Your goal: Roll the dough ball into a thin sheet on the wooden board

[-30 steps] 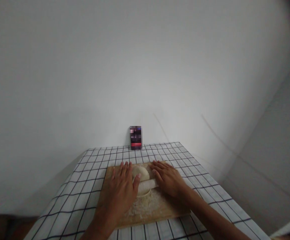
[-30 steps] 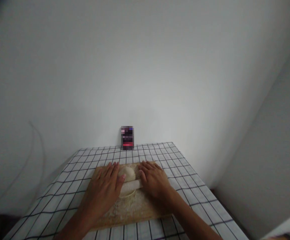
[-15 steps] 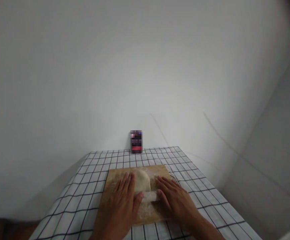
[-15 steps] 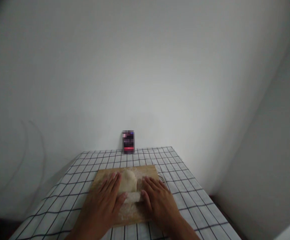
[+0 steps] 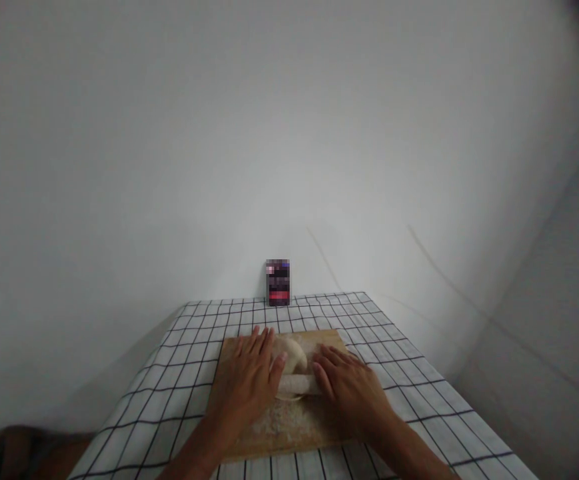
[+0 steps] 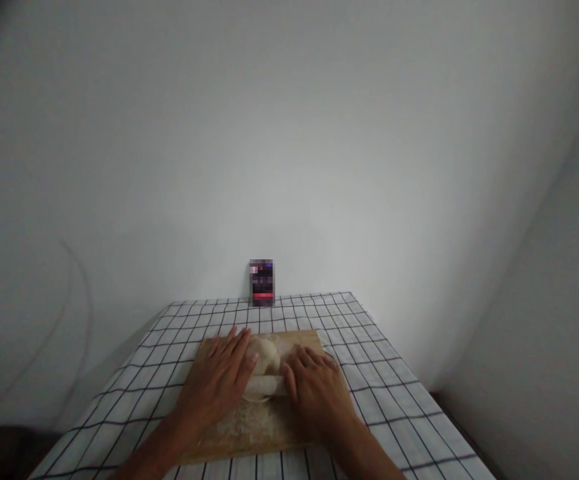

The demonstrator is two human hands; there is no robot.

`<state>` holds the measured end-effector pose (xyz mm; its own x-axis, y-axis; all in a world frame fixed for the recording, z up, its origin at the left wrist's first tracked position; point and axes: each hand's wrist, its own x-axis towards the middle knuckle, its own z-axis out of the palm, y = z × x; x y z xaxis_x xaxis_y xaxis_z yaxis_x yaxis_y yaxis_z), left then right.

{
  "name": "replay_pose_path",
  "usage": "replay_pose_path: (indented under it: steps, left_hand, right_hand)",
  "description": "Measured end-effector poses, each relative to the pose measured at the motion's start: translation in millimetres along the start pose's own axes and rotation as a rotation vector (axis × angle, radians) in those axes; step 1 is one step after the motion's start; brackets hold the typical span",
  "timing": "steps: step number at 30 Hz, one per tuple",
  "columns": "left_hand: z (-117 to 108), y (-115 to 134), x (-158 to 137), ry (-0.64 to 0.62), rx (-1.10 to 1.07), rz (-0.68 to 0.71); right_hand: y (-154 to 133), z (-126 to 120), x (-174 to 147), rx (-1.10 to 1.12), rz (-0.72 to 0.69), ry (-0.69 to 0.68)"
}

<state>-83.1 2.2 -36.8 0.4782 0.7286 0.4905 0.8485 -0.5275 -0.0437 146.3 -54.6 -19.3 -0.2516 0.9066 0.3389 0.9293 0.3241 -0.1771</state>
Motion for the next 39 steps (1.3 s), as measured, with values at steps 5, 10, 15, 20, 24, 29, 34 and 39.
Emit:
replay_pose_path:
  steps: [5,10,15,20,24,29,34,39]
  left_hand:
    - [-7.5,12.3,-34.4,0.062,-0.003,0.013]
    - [-7.8,3.4,-48.0,-0.056,-0.179,-0.018]
    - [-27.3,-20.7,-26.0,-0.12,-0.432,-0.294]
    - [-37.1,-27.9,26.8,-0.025,-0.377,-0.219]
    - [-20.0,-24.1,54.3,-0.158,-0.258,-0.147]
    - [-4.0,-28.0,62.5,-0.214,-0.152,0.069]
    - [-0.3,-35.5,60.6,-0.255,-0.173,0.146]
    - [5.9,-40.9,35.9,-0.182,-0.155,0.12]
  right_hand:
    - [-2.0,9.4,-28.5,0.032,-0.042,0.048]
    - [-0.3,11.3,-32.6,0.086,-0.064,0.064]
    - [-4.2,3.1,-25.1,0.159,0.035,-0.015]
    - [-17.7,-4.2,-14.7,0.205,0.133,-0.079]
    - [-25.1,-3.6,-10.8,0.231,0.149,-0.114]
    - [-22.6,6.9,-8.5,0.181,0.139,-0.141]
    - [-17.9,22.7,-8.3,0.147,0.042,-0.057]
    - [-22.2,28.4,-13.3,0.104,-0.013,0.007]
